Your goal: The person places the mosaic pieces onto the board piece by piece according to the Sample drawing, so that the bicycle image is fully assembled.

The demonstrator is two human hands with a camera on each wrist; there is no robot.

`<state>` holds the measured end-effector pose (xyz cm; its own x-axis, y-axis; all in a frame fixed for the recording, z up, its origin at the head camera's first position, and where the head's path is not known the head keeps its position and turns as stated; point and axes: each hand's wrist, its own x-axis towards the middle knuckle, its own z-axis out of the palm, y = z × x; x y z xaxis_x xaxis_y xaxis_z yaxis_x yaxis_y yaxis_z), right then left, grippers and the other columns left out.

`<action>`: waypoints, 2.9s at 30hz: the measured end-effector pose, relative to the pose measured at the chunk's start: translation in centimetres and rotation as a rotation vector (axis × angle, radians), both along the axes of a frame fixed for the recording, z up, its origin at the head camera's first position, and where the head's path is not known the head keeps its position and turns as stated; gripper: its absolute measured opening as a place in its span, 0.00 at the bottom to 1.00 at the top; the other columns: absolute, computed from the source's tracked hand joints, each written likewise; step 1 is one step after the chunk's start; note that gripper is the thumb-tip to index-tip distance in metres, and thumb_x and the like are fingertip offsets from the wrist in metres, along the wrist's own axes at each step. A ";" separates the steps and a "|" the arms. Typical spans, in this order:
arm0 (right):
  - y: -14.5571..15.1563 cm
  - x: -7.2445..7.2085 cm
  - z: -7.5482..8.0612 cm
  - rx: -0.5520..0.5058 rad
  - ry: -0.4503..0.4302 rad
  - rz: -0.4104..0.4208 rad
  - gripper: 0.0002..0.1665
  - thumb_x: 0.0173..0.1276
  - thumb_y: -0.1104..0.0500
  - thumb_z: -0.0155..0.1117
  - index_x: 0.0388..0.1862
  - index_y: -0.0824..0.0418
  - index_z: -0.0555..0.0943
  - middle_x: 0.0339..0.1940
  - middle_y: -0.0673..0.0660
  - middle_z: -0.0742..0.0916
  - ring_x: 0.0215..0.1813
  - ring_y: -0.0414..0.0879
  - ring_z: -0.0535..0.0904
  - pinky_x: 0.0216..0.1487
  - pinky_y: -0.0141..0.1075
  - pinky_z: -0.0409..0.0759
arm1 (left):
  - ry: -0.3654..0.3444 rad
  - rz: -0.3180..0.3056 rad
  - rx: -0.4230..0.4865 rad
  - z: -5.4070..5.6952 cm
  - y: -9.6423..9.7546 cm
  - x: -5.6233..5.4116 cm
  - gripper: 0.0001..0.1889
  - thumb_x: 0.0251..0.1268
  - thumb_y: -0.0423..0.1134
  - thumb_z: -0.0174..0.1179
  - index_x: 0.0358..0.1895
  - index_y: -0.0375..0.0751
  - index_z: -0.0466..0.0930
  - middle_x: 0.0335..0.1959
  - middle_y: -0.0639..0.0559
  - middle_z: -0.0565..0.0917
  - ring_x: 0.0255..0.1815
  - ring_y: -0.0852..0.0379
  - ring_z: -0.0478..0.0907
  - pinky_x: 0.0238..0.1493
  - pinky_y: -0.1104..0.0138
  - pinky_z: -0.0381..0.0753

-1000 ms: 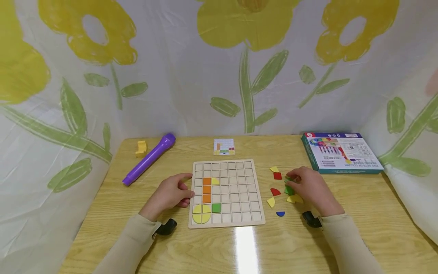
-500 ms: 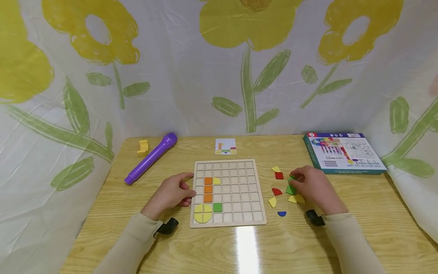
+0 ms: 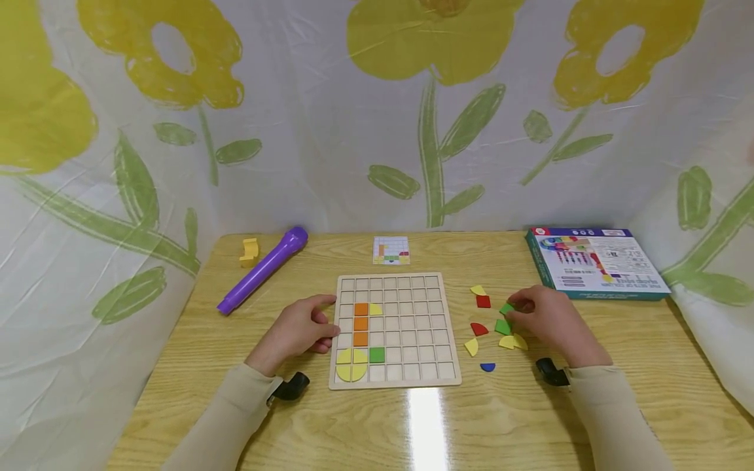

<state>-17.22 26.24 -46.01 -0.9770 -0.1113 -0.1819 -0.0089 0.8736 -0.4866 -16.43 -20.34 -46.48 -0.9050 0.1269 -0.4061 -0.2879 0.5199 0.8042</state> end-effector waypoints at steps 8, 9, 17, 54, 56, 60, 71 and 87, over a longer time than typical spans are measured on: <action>0.4 0.0 -0.1 0.009 0.016 0.010 0.20 0.75 0.53 0.74 0.58 0.63 0.89 0.51 0.61 0.90 0.49 0.53 0.84 0.56 0.54 0.90 | 0.000 -0.001 -0.003 0.0 0.0 0.0 0.37 0.72 0.31 0.71 0.82 0.44 0.69 0.46 0.41 0.80 0.29 0.54 0.87 0.34 0.62 0.95; 0.4 0.0 0.0 0.007 0.014 0.012 0.20 0.75 0.53 0.74 0.58 0.63 0.88 0.52 0.61 0.90 0.49 0.53 0.85 0.57 0.54 0.90 | 0.001 -0.001 -0.003 0.1 0.0 0.0 0.37 0.72 0.31 0.71 0.82 0.44 0.69 0.46 0.41 0.80 0.29 0.54 0.87 0.34 0.62 0.95; -0.1 -0.1 0.2 -0.001 -0.017 0.021 0.20 0.75 0.55 0.74 0.60 0.64 0.88 0.55 0.63 0.90 0.51 0.54 0.84 0.59 0.56 0.89 | 0.005 0.003 -0.011 0.1 0.1 0.0 0.37 0.71 0.30 0.71 0.81 0.43 0.69 0.45 0.41 0.79 0.29 0.54 0.87 0.34 0.63 0.95; -18.1 4.3 -0.3 -0.011 0.309 0.559 0.11 0.65 0.63 0.79 0.47 0.57 0.94 0.41 0.49 0.89 0.47 0.43 0.83 0.49 0.35 0.89 | 0.002 -0.011 -0.010 0.0 -0.2 -0.1 0.37 0.72 0.31 0.71 0.82 0.44 0.68 0.47 0.40 0.79 0.30 0.54 0.87 0.35 0.63 0.95; -18.2 4.3 -0.4 -0.002 0.317 0.562 0.11 0.66 0.63 0.79 0.47 0.56 0.94 0.41 0.49 0.89 0.47 0.43 0.83 0.49 0.35 0.89 | 0.003 -0.015 -0.008 0.0 -0.2 -0.1 0.37 0.72 0.31 0.70 0.82 0.44 0.68 0.47 0.40 0.79 0.30 0.54 0.87 0.35 0.63 0.95; -18.4 4.4 -0.4 0.004 0.318 0.567 0.11 0.67 0.62 0.79 0.48 0.56 0.94 0.41 0.49 0.88 0.46 0.42 0.82 0.48 0.34 0.88 | 0.003 -0.013 -0.013 0.1 -0.2 -0.1 0.37 0.73 0.31 0.70 0.82 0.44 0.67 0.48 0.40 0.79 0.31 0.55 0.87 0.35 0.63 0.95; -18.5 4.5 -0.4 0.021 0.288 0.548 0.11 0.67 0.60 0.80 0.49 0.55 0.94 0.42 0.47 0.87 0.46 0.40 0.82 0.48 0.34 0.89 | -0.002 -0.005 -0.028 0.0 -0.1 -0.1 0.38 0.71 0.31 0.71 0.82 0.44 0.68 0.46 0.40 0.79 0.30 0.54 0.87 0.34 0.63 0.95; -17.8 4.4 0.0 0.005 0.307 0.541 0.11 0.67 0.60 0.79 0.48 0.56 0.94 0.43 0.48 0.89 0.47 0.42 0.84 0.47 0.36 0.89 | 0.020 -0.032 -0.017 0.4 0.1 -0.1 0.36 0.72 0.31 0.70 0.81 0.42 0.69 0.45 0.40 0.81 0.29 0.55 0.87 0.34 0.62 0.95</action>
